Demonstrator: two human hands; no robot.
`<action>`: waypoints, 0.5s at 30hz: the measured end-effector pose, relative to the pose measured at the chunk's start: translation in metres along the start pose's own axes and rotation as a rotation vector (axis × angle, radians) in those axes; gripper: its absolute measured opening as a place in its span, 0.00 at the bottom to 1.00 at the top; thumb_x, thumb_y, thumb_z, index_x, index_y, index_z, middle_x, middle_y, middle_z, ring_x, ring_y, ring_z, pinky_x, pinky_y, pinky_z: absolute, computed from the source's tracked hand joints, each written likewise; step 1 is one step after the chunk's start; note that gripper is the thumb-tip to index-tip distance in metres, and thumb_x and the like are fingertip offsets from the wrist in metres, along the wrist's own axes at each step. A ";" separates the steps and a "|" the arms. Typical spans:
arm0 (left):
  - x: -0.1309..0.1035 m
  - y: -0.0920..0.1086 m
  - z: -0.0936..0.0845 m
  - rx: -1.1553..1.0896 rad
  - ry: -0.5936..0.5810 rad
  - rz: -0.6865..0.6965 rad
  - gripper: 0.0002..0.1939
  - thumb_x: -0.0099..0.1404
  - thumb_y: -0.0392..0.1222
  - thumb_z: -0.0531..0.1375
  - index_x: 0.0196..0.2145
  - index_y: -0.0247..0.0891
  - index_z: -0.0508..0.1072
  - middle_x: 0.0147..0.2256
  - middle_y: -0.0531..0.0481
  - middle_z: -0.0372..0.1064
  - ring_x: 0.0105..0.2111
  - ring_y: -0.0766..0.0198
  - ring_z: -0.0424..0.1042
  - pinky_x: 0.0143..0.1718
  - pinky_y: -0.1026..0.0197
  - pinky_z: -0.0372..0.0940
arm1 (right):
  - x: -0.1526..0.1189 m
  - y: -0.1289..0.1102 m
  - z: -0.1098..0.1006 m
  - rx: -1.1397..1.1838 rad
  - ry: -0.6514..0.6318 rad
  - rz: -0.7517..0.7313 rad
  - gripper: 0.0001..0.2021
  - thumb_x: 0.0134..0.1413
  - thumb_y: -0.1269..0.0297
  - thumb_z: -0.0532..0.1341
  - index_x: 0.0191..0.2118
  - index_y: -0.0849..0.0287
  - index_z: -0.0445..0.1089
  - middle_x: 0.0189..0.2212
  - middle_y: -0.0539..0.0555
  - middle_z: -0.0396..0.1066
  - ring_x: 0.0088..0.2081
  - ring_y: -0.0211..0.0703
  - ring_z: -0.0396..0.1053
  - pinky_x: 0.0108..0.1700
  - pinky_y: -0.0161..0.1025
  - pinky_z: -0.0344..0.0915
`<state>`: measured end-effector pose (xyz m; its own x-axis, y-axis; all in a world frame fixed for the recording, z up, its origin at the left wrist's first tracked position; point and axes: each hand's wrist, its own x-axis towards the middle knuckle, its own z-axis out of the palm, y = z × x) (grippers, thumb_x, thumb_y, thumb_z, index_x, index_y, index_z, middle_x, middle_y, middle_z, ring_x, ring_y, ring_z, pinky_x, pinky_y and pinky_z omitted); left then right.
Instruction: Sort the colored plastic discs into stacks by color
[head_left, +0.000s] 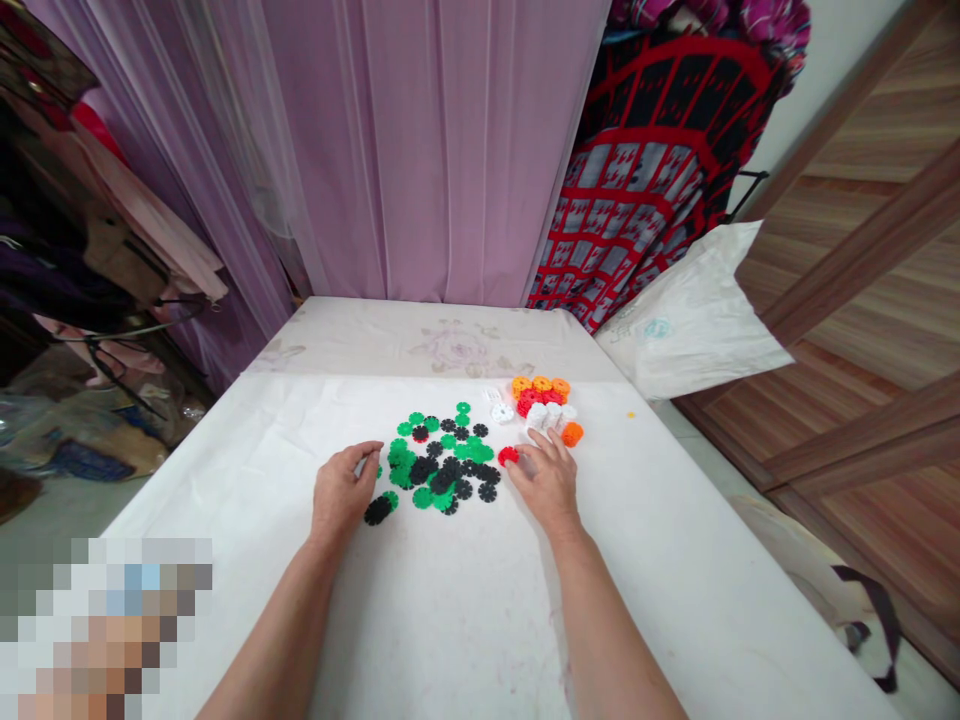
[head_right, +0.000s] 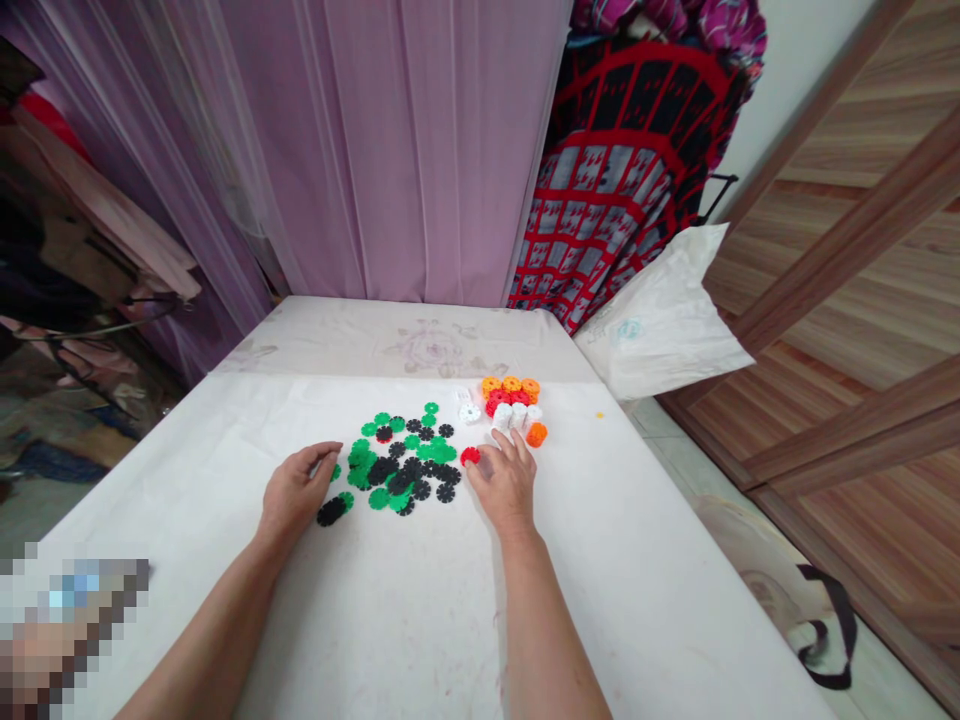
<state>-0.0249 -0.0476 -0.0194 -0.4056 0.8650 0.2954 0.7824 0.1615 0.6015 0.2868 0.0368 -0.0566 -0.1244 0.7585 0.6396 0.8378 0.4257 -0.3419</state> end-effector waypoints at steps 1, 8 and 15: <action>0.000 0.000 0.000 0.002 -0.001 0.001 0.17 0.65 0.49 0.53 0.40 0.47 0.80 0.39 0.52 0.81 0.40 0.59 0.78 0.48 0.57 0.70 | 0.000 0.000 0.000 -0.001 -0.005 0.000 0.07 0.54 0.58 0.63 0.36 0.53 0.78 0.52 0.55 0.75 0.61 0.57 0.63 0.60 0.53 0.59; 0.001 -0.001 0.000 0.006 -0.009 -0.001 0.17 0.65 0.50 0.53 0.40 0.47 0.80 0.40 0.52 0.81 0.41 0.58 0.78 0.48 0.56 0.70 | 0.000 -0.001 0.001 0.017 -0.021 0.008 0.08 0.55 0.57 0.63 0.36 0.53 0.77 0.52 0.55 0.75 0.61 0.58 0.63 0.61 0.55 0.58; 0.001 0.003 0.000 0.088 -0.040 0.111 0.17 0.67 0.46 0.52 0.43 0.47 0.80 0.43 0.50 0.80 0.43 0.57 0.77 0.49 0.53 0.69 | 0.001 0.002 0.001 0.059 0.041 0.004 0.12 0.58 0.56 0.60 0.41 0.55 0.77 0.50 0.59 0.77 0.59 0.58 0.65 0.60 0.56 0.61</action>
<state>-0.0231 -0.0458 -0.0175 -0.2963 0.8978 0.3258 0.8606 0.1030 0.4988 0.2876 0.0386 -0.0577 -0.0982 0.7401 0.6653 0.8054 0.4518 -0.3837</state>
